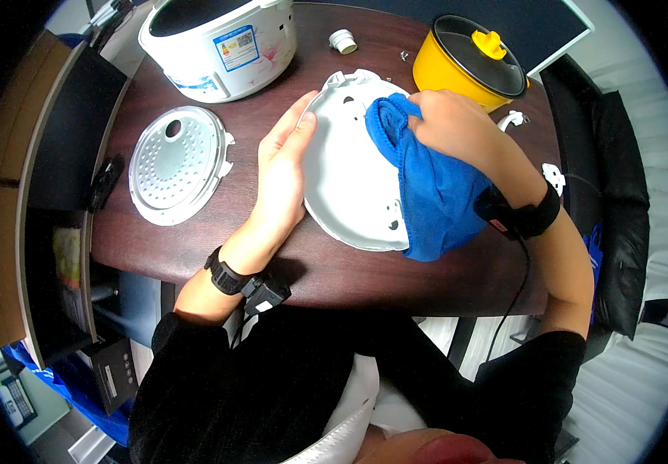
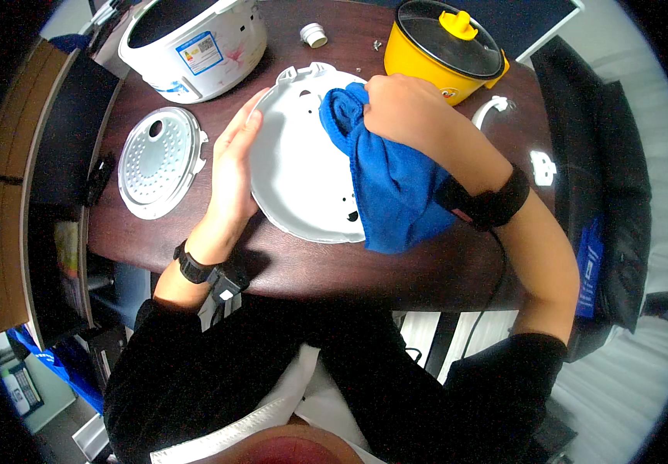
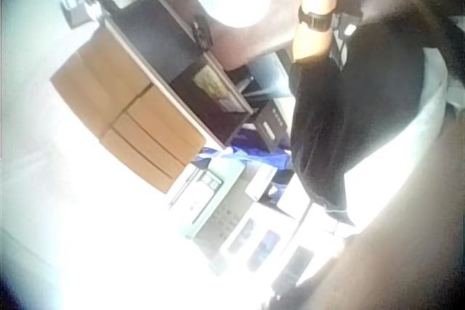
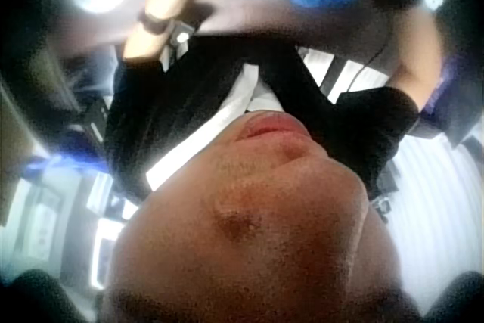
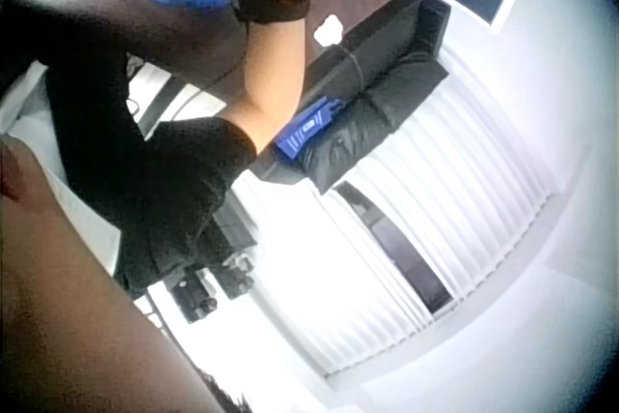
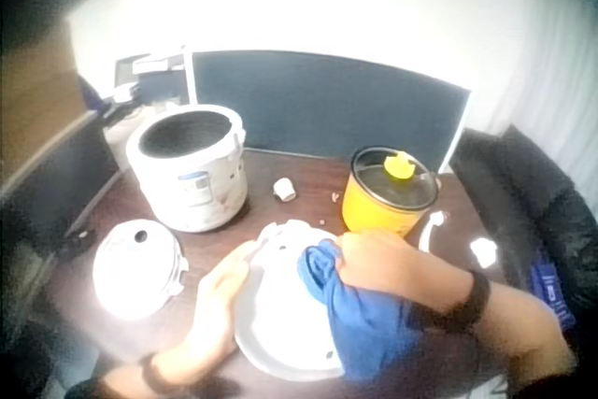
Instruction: The person wipes a white plastic handle and a white lid with a blue cloth, then attaches the handle to the lid. They insert and tighten several screws into the lid using a screwdriver.
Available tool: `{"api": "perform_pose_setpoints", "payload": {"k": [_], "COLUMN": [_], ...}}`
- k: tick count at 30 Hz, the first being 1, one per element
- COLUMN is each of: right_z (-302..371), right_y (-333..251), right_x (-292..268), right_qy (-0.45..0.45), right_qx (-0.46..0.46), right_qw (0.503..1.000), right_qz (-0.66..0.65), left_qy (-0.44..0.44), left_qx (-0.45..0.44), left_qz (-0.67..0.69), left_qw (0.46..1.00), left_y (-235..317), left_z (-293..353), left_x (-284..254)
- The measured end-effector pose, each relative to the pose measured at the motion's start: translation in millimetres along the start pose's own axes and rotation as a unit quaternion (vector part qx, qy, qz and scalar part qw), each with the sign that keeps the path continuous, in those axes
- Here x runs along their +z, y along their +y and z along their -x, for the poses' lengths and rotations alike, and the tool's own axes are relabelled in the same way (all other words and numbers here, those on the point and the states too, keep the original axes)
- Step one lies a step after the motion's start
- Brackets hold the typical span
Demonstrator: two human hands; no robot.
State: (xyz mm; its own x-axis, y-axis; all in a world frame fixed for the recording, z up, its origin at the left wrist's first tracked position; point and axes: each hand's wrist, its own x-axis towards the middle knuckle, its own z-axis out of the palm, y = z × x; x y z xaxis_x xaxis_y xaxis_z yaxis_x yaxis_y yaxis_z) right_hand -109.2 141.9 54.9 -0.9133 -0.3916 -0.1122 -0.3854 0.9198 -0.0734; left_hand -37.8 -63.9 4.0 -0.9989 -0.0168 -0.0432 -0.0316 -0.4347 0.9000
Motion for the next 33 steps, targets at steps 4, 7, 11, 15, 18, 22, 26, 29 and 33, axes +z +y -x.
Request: {"api": "perform_pose_setpoints", "payload": {"k": [4,7,11,15,18,22,26,29,33], "right_z": [-8.5,-17.9,-18.4,-14.6,-12.3,3.6,-4.5,-15.4,-13.9], "right_y": [-7.4,-10.1,-7.0,-6.4,-0.9,-18.0,-27.8,-29.8,-32.1], "right_x": [-2.1,1.9,3.5,-0.4,0.1,-19.5,-16.5,-12.2,-12.6], "right_qy": [-0.012,0.085,0.088,0.135,0.191,0.185,0.171,0.157,0.122], "right_qx": [-0.045,-0.150,-0.165,-0.176,-0.181,-0.187,-0.214,-0.206,-0.152], "right_qw": [0.998,0.985,0.982,0.975,0.963,0.962,0.960,0.966,0.980], "right_qz": [0.040,0.006,-0.002,-0.032,-0.066,-0.075,-0.063,-0.023,0.028], "left_qy": [-0.021,-0.024,-0.017,-0.022,-0.025,-0.040,-0.051,-0.050,-0.050], "left_qx": [-0.006,-0.011,-0.016,-0.003,-0.002,-0.013,0.002,0.008,-0.002], "left_qz": [-0.005,-0.015,0.003,0.000,0.000,0.002,-0.013,-0.025,-0.018], "left_qw": [1.000,1.000,1.000,1.000,1.000,0.999,0.999,0.998,0.999], "left_y": [0.3,-2.8,-0.8,3.2,6.5,6.8,6.7,8.0,6.7], "left_z": [-2.4,-5.6,-6.2,-5.3,-4.9,-5.8,-4.1,-2.3,-0.6], "left_x": [-1.8,-5.6,-4.3,-3.4,-0.8,-4.6,-3.0,-4.4,-5.1]}}
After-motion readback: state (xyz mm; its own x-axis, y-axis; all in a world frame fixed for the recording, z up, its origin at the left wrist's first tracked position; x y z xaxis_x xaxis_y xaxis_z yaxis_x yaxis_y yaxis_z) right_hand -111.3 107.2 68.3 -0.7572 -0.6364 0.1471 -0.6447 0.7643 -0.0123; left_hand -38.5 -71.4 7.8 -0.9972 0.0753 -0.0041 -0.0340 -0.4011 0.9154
